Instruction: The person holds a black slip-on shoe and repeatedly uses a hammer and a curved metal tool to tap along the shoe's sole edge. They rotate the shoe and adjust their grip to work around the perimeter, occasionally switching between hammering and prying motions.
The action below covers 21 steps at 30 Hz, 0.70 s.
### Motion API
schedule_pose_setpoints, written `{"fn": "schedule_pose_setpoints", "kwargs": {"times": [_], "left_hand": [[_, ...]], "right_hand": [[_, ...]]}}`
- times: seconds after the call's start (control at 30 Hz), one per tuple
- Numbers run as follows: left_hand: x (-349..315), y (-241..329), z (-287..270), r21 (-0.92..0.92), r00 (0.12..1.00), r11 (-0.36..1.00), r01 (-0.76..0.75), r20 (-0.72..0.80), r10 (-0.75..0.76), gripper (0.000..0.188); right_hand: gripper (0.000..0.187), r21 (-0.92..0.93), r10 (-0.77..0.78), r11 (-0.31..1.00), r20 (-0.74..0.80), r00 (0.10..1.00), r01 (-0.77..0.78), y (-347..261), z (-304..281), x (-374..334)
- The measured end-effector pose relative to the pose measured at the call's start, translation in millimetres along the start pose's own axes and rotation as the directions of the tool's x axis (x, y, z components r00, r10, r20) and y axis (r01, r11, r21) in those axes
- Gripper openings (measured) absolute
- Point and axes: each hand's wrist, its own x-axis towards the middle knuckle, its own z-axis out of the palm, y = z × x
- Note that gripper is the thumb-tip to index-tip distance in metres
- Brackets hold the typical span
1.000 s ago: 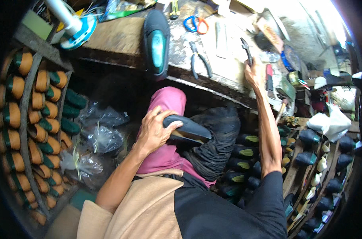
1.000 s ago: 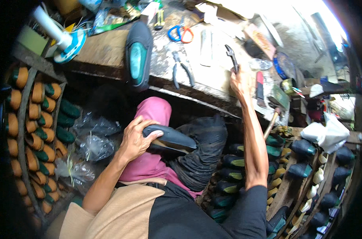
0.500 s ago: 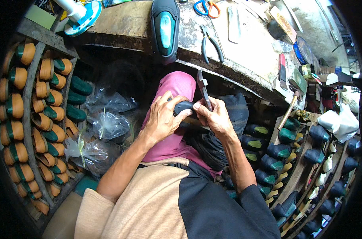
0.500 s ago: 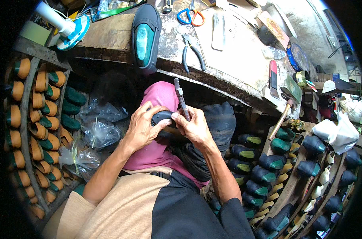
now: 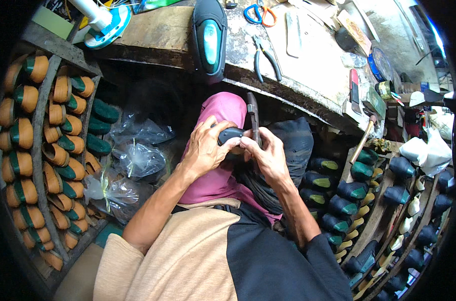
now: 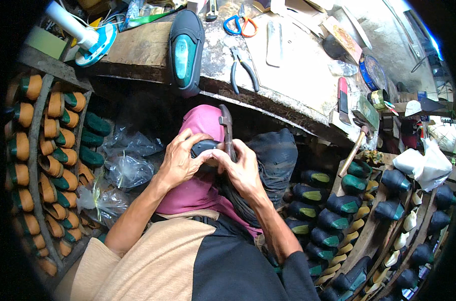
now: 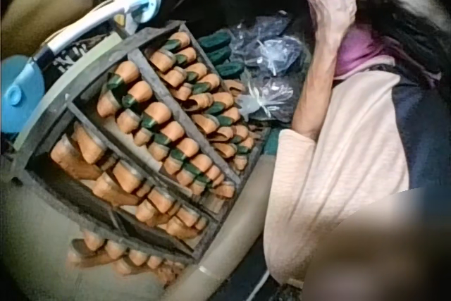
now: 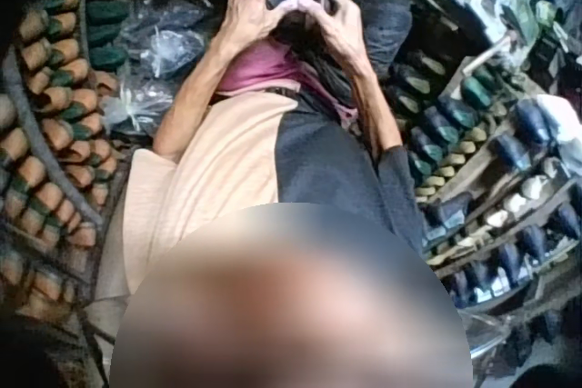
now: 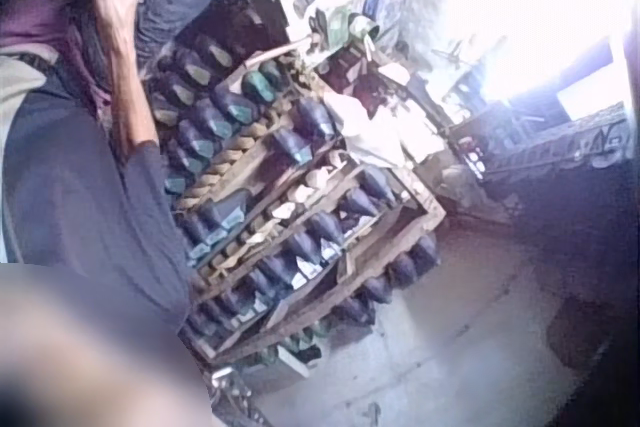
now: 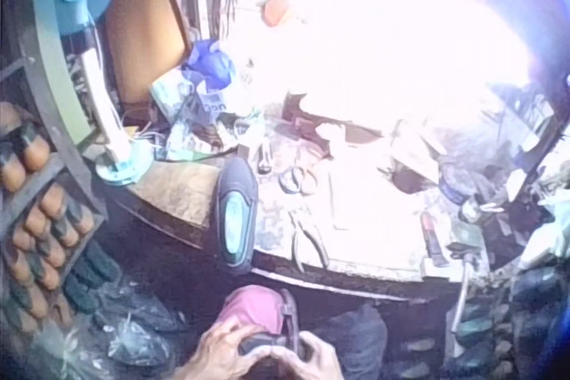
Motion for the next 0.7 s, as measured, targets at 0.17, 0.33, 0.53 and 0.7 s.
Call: {"fn": "schedule_pose_setpoints", "kwargs": {"times": [0.17,0.33,0.53,0.7], "left_hand": [[0.4,-0.3,-2.9,0.001,0.999,1.0,0.027,0.041,-0.027,0.048],[0.2,1.5,-2.9,0.009,0.996,0.999,0.037,0.083,-0.038,0.048],[8.4,0.9,-6.5,-0.029,0.994,0.999,-0.045,0.098,0.048,0.047],[4.9,-2.7,-10.5,-0.004,0.99,1.0,-0.018,0.137,0.018,0.048]], "right_hand": [[0.057,-0.177,-0.089,0.982,-0.096,0.991,0.071,-0.3,25.3,-64.7],[0.076,-0.381,-0.543,0.811,-0.209,0.813,0.444,3.8,49.7,-96.2],[0.07,-0.467,-0.477,0.804,-0.134,0.869,0.369,11.1,50.1,-77.9],[0.074,-0.462,-0.768,0.607,-0.132,0.627,0.646,10.9,46.9,-87.2]]}}
